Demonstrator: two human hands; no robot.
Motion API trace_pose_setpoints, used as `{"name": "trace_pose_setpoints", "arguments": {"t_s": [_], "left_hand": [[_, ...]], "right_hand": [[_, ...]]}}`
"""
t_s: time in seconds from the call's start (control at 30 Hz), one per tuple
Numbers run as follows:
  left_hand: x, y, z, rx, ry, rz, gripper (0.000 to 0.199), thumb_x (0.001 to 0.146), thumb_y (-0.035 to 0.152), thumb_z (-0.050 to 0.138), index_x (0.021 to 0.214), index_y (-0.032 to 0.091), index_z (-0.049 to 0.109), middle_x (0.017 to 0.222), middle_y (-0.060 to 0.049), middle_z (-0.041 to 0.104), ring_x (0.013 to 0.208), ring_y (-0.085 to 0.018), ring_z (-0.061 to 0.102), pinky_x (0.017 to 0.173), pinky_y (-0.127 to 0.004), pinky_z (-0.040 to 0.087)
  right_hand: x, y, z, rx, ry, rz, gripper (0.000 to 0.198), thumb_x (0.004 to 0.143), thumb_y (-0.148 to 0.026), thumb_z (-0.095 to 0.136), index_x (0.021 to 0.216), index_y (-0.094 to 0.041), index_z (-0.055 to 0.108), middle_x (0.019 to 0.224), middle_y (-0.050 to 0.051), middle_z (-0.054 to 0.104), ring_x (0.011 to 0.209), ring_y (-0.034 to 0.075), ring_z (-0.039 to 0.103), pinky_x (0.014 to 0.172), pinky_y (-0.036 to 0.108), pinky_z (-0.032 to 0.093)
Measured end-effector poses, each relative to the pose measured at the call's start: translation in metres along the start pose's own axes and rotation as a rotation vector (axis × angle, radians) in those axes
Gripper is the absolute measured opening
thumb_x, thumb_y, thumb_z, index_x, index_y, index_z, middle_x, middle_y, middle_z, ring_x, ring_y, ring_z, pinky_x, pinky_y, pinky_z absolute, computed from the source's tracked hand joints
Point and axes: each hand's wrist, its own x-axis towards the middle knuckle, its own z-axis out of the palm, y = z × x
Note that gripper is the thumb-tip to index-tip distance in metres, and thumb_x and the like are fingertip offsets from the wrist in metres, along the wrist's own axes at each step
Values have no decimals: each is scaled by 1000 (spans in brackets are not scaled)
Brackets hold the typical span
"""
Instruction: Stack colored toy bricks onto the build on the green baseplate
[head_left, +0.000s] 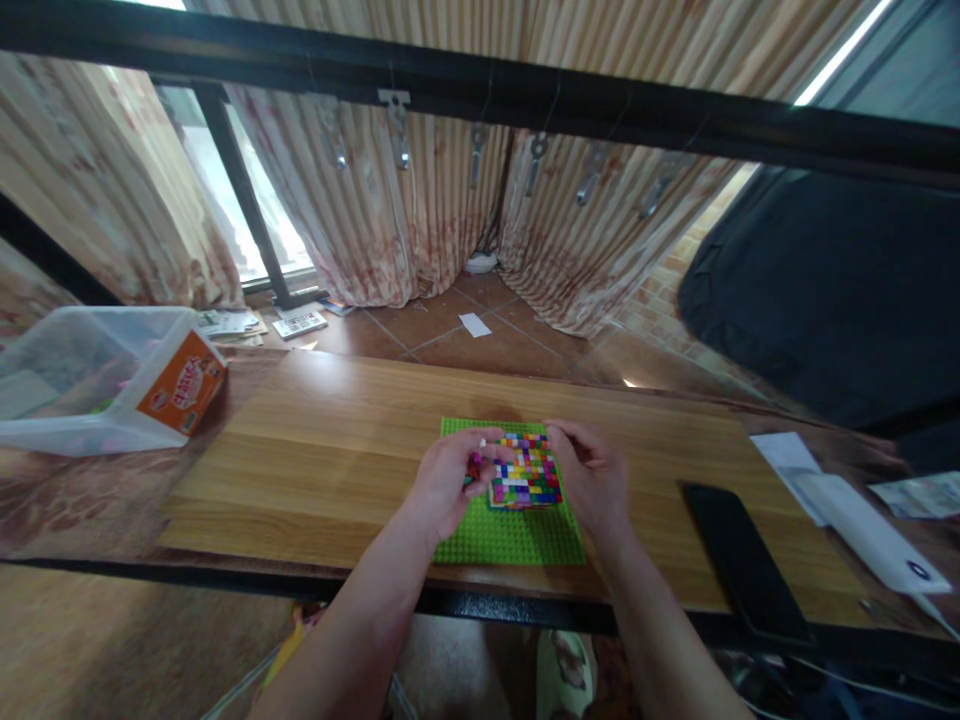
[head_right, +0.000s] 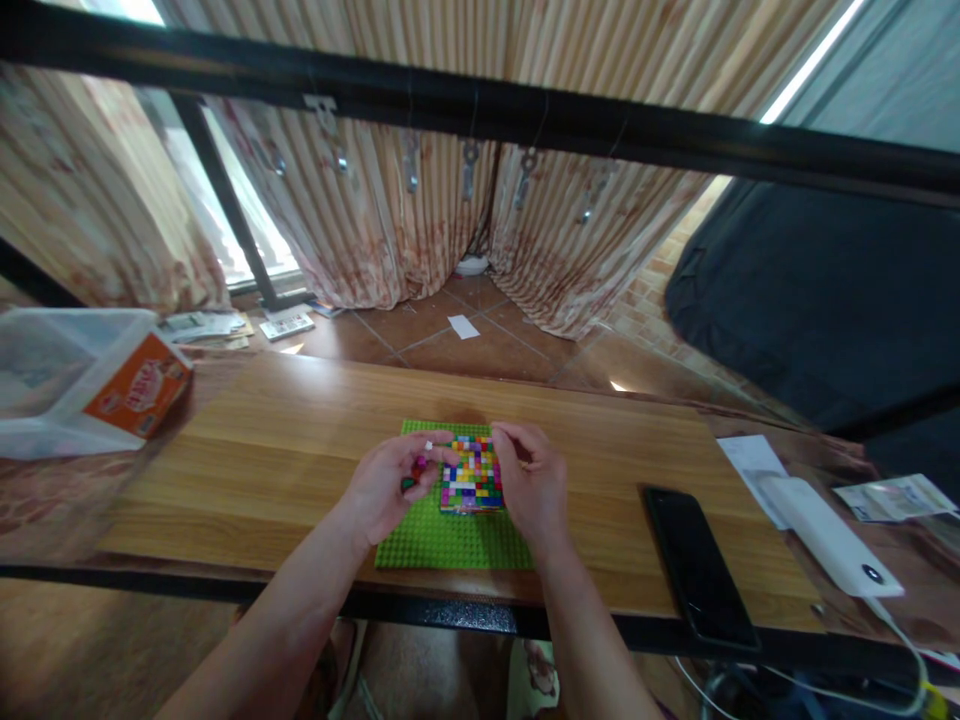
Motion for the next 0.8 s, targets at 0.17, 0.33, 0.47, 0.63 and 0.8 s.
{"name": "trace_pose_setpoints", "arguments": {"t_s": [0.17,0.33,0.47,0.63,0.8], "left_hand": [[-1,-1,-1,0,-51,23,23,68,22,60,86,10,69,65,-4,65,41,-6,40,39,-20,14],[-5,-1,1,42,-64,27,24,65,19,59,86,14,72,55,3,53,46,-8,45,42,-19,22],[-9,-1,3,84,-82,27,27,68,21,61,92,14,72,56,2,55,46,-8,46,44,-20,28],[-7,0,-1,96,-45,26,29,74,31,63,96,14,71,60,1,60,48,-8,46,46,-20,27],[2,3,-12,148,116,109,24,76,33,63,88,13,67,67,-3,68,42,-6,38,44,-21,22]], "right_hand": [[-8,-27,11,-138,-178,-224,18,90,-33,60,96,-26,76,104,7,71,99,22,65,89,39,51],[-15,-38,20,-238,-272,-254,17,91,-32,61,97,-25,76,109,8,69,105,25,61,94,43,48],[-18,-38,23,-218,-265,-231,17,92,-31,60,94,-25,76,108,7,69,106,24,60,93,42,48],[-13,-35,17,-192,-231,-214,17,92,-34,60,89,-26,74,102,6,71,99,22,64,90,39,49],[-3,-23,5,-291,-191,-228,15,88,-33,63,83,-24,74,94,6,72,93,23,64,87,40,49]]}}
